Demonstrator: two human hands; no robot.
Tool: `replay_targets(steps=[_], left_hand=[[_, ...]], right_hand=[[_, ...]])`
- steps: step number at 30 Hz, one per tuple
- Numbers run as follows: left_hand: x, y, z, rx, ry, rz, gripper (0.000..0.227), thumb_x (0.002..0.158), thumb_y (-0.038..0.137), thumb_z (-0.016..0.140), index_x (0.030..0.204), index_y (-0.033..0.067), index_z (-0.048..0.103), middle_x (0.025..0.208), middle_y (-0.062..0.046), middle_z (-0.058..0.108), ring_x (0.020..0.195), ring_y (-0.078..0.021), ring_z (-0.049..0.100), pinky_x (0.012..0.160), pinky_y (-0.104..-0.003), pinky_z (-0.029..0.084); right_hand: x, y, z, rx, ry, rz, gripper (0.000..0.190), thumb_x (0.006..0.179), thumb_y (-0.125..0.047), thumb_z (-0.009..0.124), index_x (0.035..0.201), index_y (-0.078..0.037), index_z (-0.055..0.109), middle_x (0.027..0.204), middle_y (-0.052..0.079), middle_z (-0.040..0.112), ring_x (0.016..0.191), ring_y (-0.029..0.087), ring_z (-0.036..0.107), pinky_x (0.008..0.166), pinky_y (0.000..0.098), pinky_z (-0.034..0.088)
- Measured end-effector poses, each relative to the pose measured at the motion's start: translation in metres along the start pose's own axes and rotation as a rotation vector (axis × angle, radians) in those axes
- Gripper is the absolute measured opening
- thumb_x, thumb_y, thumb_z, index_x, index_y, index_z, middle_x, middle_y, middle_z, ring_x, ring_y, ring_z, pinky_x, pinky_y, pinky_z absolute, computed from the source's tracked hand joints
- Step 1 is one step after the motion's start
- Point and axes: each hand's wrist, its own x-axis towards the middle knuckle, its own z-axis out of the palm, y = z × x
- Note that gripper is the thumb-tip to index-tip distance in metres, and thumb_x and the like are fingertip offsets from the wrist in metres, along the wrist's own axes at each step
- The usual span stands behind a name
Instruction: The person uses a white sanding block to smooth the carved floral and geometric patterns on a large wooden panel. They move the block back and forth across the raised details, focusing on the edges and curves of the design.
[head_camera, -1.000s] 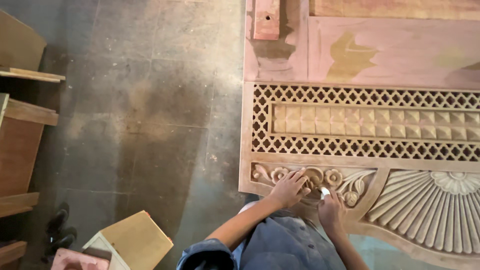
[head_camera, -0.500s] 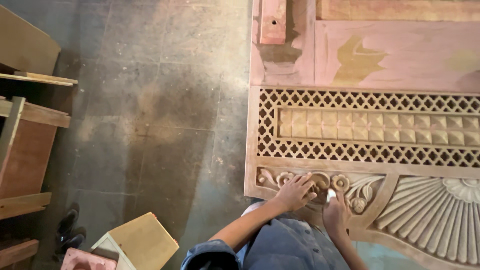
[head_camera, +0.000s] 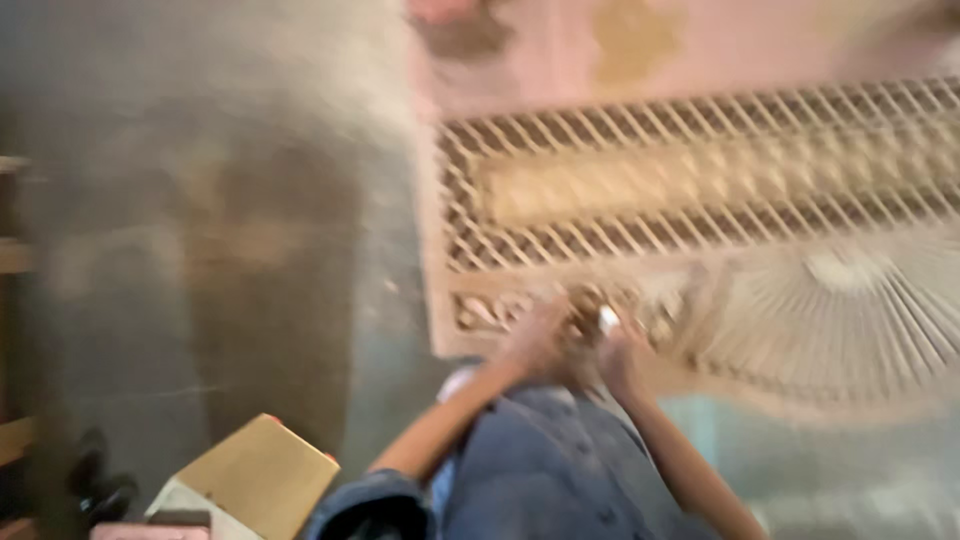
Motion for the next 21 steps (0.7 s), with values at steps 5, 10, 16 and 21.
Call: replay_targets(steps=[5,10,16,21], left_hand=[[0.004,-0.007,0.01,0.243,0.259,0.232,0.053,0.098,0.037,0.061,0.137,0.0022,0.056,0.153,-0.022,0.046,0.135,-0.0426,0.047,0.112,-0.051,0.039],[0.006,0.0,0.009,0.11,0.238,0.122,0.047,0.102,0.039,0.057,0.134,0.0045,0.06,0.156,-0.017,0.047,0.134,-0.0408,0.047,0.113,-0.051,0.038],[0.005,0.004,0.008,0.091,0.255,0.122,0.046,0.105,0.039,0.054,0.134,0.0037,0.06,0.156,-0.018,0.046,0.134,-0.0403,0.048,0.113,-0.051,0.038],[0.002,0.004,0.004,0.091,0.266,0.115,0.044,0.106,0.038,0.054,0.133,0.0034,0.06,0.156,-0.018,0.046,0.133,-0.0407,0.048,0.113,-0.051,0.038]], right_hand=[[-0.012,0.017,-0.003,0.073,-0.086,-0.171,0.04,0.076,-0.006,0.064,0.114,0.002,0.069,0.111,0.017,0.066,0.104,0.04,0.062,0.085,0.0488,0.051],[0.007,-0.005,-0.014,-0.03,-0.008,0.056,0.017,0.094,-0.004,0.06,0.109,-0.003,0.068,0.112,0.013,0.065,0.108,0.037,0.061,0.09,0.0479,0.049],[0.008,-0.008,-0.025,0.01,-0.191,0.04,0.03,0.084,-0.007,0.062,0.112,0.001,0.07,0.101,0.015,0.065,0.099,0.038,0.061,0.084,0.0498,0.048],[0.005,-0.019,-0.008,-0.037,0.027,-0.009,0.035,0.086,-0.005,0.061,0.121,0.0,0.068,0.11,0.014,0.065,0.105,0.036,0.061,0.086,0.0464,0.05]])
